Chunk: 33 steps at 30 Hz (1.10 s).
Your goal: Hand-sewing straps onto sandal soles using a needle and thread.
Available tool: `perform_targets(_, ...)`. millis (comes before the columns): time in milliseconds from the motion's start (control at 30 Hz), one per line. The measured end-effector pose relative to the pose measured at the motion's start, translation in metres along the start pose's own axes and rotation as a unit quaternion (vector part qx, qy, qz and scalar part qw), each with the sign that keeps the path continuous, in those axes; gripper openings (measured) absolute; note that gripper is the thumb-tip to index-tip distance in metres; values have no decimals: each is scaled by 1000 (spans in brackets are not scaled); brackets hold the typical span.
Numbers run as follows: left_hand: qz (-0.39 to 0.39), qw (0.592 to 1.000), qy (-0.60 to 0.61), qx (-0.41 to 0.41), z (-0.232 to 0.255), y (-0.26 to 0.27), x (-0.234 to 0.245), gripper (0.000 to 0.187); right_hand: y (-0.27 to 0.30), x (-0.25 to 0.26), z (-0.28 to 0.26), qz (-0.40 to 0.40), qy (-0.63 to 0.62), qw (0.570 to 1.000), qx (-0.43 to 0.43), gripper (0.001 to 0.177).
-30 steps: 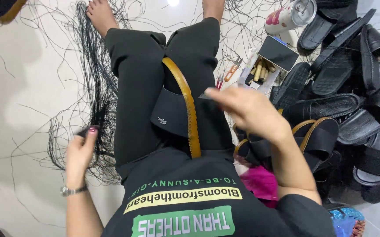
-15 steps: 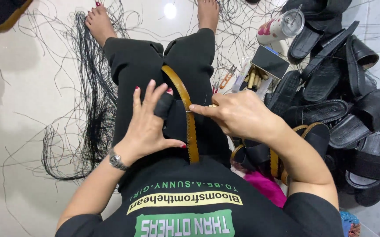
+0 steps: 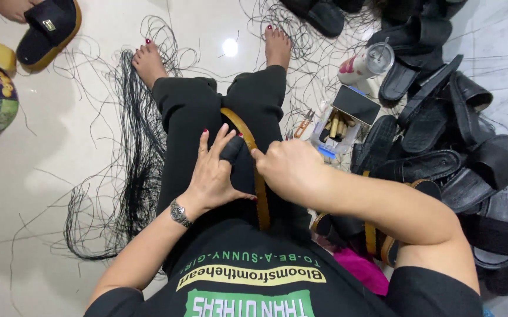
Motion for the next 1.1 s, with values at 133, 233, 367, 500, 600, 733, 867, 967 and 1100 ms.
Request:
perform_targets(133, -14, 1000, -21, 16, -5, 2, -4, 119, -4, 5, 14, -118, -121, 985, 17, 31)
perform_targets(233, -11, 1000, -17, 9, -5, 1, -5, 117, -11, -21, 23, -189, -212, 958, -29, 27)
perform_targets(367, 31, 999, -6, -13, 3, 1, 2, 105, -1, 10, -19, 104, -2, 994, -22, 14)
perform_targets(500, 29, 1000, -2, -10, 1, 8, 5, 121, 1, 32, -11, 97, 18, 995, -26, 7)
perform_targets(600, 43, 998, 38, 25, -6, 19, 0, 132, -5, 25, -13, 79, -3, 996, -28, 5)
perform_targets(733, 182, 964, 180, 73, 3, 79, 19, 81, -8, 21, -6, 58, -68, 996, -7, 9)
perform_targets(867, 219, 947, 146, 184, -8, 150, 49, 24, -4, 12, 6, 6, -124, 992, -34, 11)
perform_targets(967, 198, 814, 436, 329, -37, 180, 36, 30, -7, 15, -4, 27, -108, 993, -26, 9)
perform_targets(1100, 179, 614, 736, 220, -19, 147, 16, 27, 4, 73, -7, 147, -134, 980, -13, 20)
Point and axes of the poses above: each hand's wrist, its own y-axis away from the middle knuckle, its own x-axis out of the back of the hand, z = x × y, the point moved 9 cm from there along -y, towards the middle knuckle, and after that the axes turned 12 degrees about y, right-handed, at the moved point
